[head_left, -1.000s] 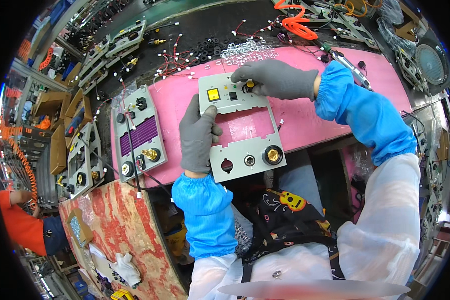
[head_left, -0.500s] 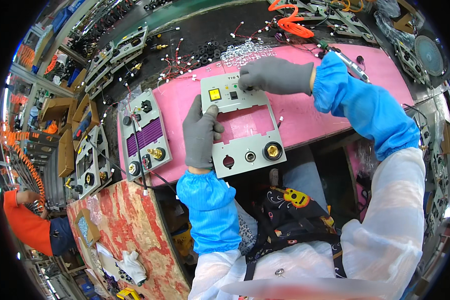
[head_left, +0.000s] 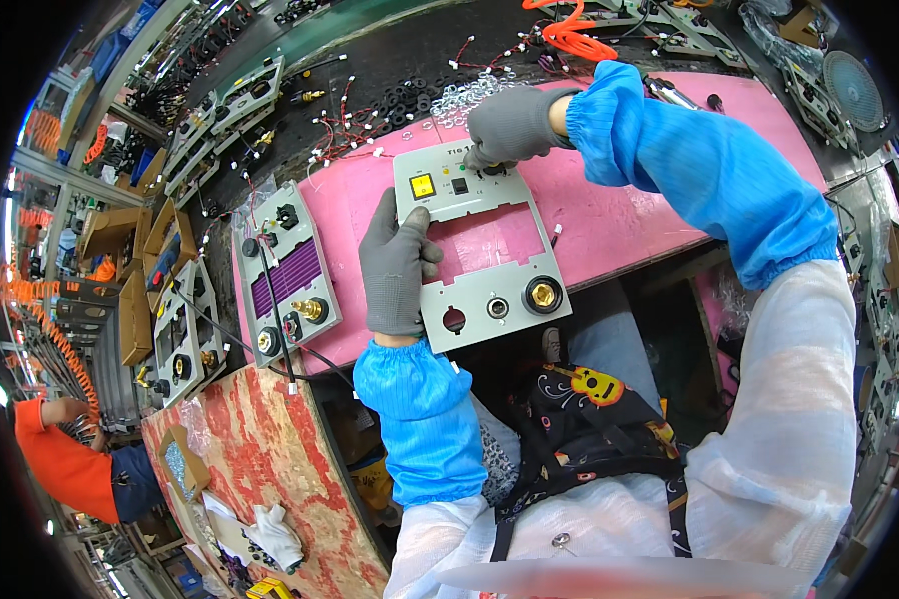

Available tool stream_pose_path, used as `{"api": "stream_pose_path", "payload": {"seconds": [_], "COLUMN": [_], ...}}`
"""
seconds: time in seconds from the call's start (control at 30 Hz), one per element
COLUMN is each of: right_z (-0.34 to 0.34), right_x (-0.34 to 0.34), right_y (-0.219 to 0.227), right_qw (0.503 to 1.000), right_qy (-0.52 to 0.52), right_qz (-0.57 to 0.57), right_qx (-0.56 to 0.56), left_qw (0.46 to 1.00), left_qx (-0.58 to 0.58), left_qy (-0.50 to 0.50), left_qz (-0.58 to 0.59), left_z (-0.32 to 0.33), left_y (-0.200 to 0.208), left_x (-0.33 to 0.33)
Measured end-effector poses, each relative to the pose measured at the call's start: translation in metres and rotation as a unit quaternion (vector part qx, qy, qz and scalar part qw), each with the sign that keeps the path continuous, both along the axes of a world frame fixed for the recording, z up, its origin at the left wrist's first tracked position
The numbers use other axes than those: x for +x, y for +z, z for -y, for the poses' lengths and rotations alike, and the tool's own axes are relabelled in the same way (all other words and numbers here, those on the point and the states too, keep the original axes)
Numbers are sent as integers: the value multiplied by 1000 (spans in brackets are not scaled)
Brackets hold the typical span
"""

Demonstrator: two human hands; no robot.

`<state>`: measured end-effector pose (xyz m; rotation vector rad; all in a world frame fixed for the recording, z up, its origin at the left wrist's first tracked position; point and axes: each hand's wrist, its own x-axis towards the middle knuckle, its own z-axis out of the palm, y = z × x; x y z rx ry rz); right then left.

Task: Assemble internal wiring and components into an electronics control panel housing.

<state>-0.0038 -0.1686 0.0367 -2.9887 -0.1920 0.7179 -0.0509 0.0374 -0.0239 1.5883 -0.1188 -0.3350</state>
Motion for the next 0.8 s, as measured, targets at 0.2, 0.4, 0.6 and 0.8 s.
{"api": "stream_pose_path", "payload": {"seconds": [0.2,0.4,0.6,0.8], "right_z": [-6,27,39,24], "right_x": [-4,-13,-45,-69], "right_y": [5,-27,-58,-60], "right_qw": [999,968,865,644], "right_qy": [-27,170,-51,-284], "right_qz": [-33,145,230,5], "right_qx": [16,109,444,710], "left_qw": [1000,1000,997,993], "left_qx": [-8,-3,-66,-110], "left_qy": [-2,-2,28,20], "left_qz": [7,-2,18,38], "left_z": [-2,7,-5,-5], "left_y": [2,-3,-9,-5], "left_x": [0,1,2,0]}}
